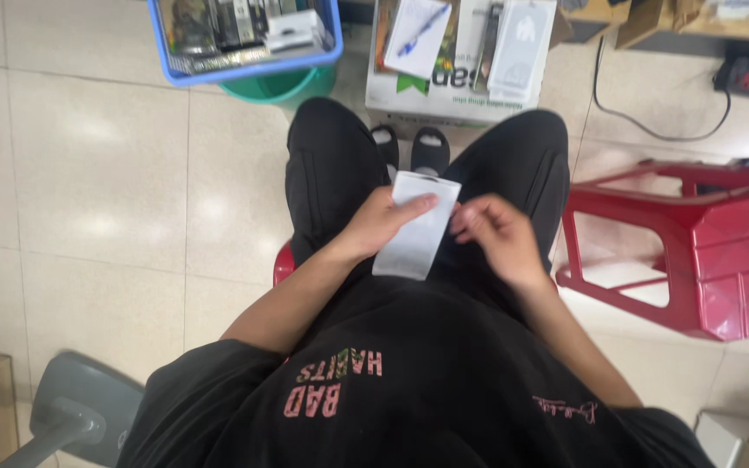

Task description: The person sits on a stool and repeatedly takes small items from a blue basket, places them into white paper envelopes, and seals them. They handle several items, including a small box and a black pouch, placing each into an envelope and folding the flap to close it.

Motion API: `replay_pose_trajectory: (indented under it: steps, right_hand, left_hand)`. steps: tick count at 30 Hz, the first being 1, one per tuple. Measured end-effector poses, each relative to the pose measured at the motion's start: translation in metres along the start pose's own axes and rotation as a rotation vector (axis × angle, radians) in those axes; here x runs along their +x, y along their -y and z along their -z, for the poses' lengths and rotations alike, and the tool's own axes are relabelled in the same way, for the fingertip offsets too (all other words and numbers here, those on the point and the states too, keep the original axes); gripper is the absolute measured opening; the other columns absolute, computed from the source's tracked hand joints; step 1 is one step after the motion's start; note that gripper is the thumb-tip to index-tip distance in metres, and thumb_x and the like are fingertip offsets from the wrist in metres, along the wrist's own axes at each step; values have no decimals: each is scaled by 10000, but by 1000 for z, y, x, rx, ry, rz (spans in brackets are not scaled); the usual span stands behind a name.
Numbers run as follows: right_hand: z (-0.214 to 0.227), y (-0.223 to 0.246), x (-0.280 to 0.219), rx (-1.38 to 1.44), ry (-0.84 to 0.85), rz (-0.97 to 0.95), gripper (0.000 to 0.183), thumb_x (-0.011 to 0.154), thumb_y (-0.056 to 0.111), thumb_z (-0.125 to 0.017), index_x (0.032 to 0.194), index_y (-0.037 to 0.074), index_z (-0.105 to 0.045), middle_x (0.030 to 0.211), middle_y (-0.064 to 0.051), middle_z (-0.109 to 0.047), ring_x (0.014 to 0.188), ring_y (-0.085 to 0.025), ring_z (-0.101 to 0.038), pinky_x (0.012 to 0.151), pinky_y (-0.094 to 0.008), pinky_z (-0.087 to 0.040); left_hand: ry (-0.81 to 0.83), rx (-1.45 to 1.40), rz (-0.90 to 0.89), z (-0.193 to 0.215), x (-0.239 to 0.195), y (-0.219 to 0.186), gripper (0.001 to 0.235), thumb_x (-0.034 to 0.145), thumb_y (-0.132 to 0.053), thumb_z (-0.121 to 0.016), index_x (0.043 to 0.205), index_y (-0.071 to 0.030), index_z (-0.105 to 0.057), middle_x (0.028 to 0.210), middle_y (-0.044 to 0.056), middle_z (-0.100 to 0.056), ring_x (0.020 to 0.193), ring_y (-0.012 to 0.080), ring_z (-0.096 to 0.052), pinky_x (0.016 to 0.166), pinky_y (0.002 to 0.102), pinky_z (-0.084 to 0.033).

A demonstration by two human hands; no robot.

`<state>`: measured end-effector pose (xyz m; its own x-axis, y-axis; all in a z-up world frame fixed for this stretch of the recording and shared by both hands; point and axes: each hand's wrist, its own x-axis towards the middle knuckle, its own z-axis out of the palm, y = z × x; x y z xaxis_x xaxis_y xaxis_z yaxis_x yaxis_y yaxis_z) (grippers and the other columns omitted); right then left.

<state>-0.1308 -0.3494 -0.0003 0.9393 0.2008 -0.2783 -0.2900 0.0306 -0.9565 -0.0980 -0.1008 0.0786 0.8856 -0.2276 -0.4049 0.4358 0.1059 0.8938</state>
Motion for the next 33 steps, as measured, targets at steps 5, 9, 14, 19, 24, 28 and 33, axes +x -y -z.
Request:
replay_pose_trajectory:
  steps: [5,9,14,19,24,28,33]
  right_hand:
    - [-13,83,16,-185,48,183,203,1150,114,-746,1264,-51,-773,1108,-180,-737,1035,-285,-807,842,-429,-719]
    - [-29,110,27,-395,185,279,264,1029,115,-900,1245,-6,-809,1067,-117,-725,990,-242,-778,816,-369,-669]
    - [-23,101,30,-331,195,150,173,1021,90,-901,1151,0,-831,960,-98,-718,920,-183,-730,801,-330,-650]
    - [-21,107,28,-281,123,107,112,1034,71,-890,1106,9,-831,914,-72,-715,907,-136,-704,801,-282,-622]
    - [-16,120,33,-169,24,117,77,1044,35,-887,1096,16,-833,905,-59,-736,908,-108,-698,834,-257,-605]
    - [-12,123,43,-32,-21,129,102,1032,40,-895,1097,24,-818,894,1,-726,923,-57,-710,845,-214,-604]
    - [-8,128,52,154,-106,165,102,1099,64,-801,1132,7,-724,921,-157,-776,863,-238,-835,754,-306,-691]
  left_hand:
    - [58,-17,13,-6,-21,-7,303,1002,-385,-911,1090,-96,-900,991,89,-887,990,154,-802,832,325,-621]
    - [140,68,4,-1,-22,26,282,1019,-364,-896,1062,-85,-884,977,60,-873,985,140,-766,854,354,-617]
    - [176,125,-3,-4,-32,9,342,1030,-415,-884,1111,-83,-886,1010,99,-889,1035,177,-815,899,363,-622]
    - [209,93,-7,-11,-33,-7,411,1023,-420,-872,1218,-58,-861,1126,170,-889,1142,287,-839,972,415,-634]
    - [307,-42,-11,-7,-27,-14,427,1066,-334,-839,1353,-21,-805,1235,213,-869,1203,337,-832,1018,423,-668]
    - [394,-211,-32,2,-22,-8,423,1063,-178,-839,1410,39,-735,1334,307,-811,1230,363,-812,1053,447,-669]
    - [641,-492,19,9,-25,-2,614,1094,-154,-780,1623,66,-560,1571,395,-636,1434,544,-650,1135,680,-603]
